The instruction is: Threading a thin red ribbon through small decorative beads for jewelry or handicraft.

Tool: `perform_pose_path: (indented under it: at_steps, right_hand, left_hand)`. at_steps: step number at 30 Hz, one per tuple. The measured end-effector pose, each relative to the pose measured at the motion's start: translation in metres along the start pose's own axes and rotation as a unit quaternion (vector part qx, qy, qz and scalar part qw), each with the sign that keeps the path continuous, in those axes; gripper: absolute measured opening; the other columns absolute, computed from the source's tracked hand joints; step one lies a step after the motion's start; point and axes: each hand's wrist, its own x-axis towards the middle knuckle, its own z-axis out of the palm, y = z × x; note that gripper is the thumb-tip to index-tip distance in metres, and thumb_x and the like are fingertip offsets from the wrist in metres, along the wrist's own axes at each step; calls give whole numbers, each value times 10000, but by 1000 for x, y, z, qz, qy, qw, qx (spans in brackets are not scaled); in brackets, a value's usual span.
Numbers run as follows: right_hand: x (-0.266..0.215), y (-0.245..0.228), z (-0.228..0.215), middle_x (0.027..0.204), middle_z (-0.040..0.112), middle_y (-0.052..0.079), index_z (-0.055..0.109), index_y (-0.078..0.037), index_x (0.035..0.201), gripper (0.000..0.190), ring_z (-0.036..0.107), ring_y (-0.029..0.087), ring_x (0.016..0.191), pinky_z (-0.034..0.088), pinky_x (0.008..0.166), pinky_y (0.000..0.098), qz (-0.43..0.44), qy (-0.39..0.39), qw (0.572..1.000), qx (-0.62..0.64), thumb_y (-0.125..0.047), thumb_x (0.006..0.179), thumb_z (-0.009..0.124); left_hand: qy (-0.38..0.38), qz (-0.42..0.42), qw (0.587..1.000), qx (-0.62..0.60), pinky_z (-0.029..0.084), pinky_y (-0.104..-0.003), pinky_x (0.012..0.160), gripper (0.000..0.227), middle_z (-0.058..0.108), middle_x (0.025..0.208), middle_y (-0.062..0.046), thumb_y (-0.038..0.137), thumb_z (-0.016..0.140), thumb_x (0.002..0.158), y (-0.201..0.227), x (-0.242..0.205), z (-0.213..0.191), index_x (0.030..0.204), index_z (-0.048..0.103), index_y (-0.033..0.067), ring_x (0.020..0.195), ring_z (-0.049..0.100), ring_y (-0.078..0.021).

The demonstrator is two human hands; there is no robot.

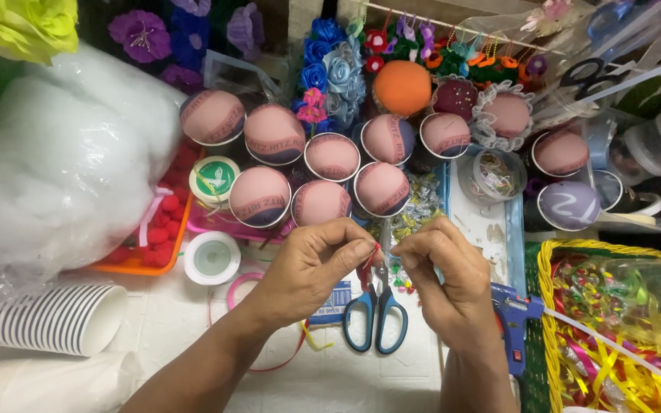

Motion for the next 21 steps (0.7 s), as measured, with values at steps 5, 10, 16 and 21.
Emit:
perform_pose_path:
  at_steps: [5, 10, 16, 21]
  right_hand:
    - [1, 2, 0, 831, 585, 58, 657, -41, 959, 97, 537, 163, 743, 436, 662, 269, -2, -3, 1000, 11, 0, 981, 571]
    - [1, 5, 2, 814, 575, 49, 650, -33, 949, 92, 530, 166, 756, 438, 705, 278, 2, -9, 999, 33, -4, 981, 570]
    - [0, 13, 5, 860, 613, 70, 660, -41, 950, 99, 581, 174, 784, 465, 733, 283, 6, -14, 998, 58, -8, 981, 572]
    - [2, 15, 9, 826, 602, 64, 654, -37, 911, 91, 583, 173, 770, 485, 731, 281, -11, -6, 997, 75, 12, 964, 598]
  left_hand:
    - [-2, 0, 1000, 12, 556, -261, 727, 251, 697, 840, -42, 236, 573, 1030, 2, 0, 0, 945, 691, 32, 734, 659, -119]
    - [-2, -6, 1000, 2, 560, -259, 719, 242, 698, 838, -46, 222, 573, 1027, 3, 0, 0, 939, 691, 30, 725, 650, -121]
    - [-8, -19, 1000, -5, 540, -261, 757, 252, 691, 797, -53, 245, 575, 1024, 2, 0, -1, 941, 687, 35, 713, 649, -126]
    - [1, -24, 1000, -7, 533, -252, 764, 222, 699, 838, -28, 225, 590, 1018, 0, 0, -1, 936, 697, 49, 788, 633, -96]
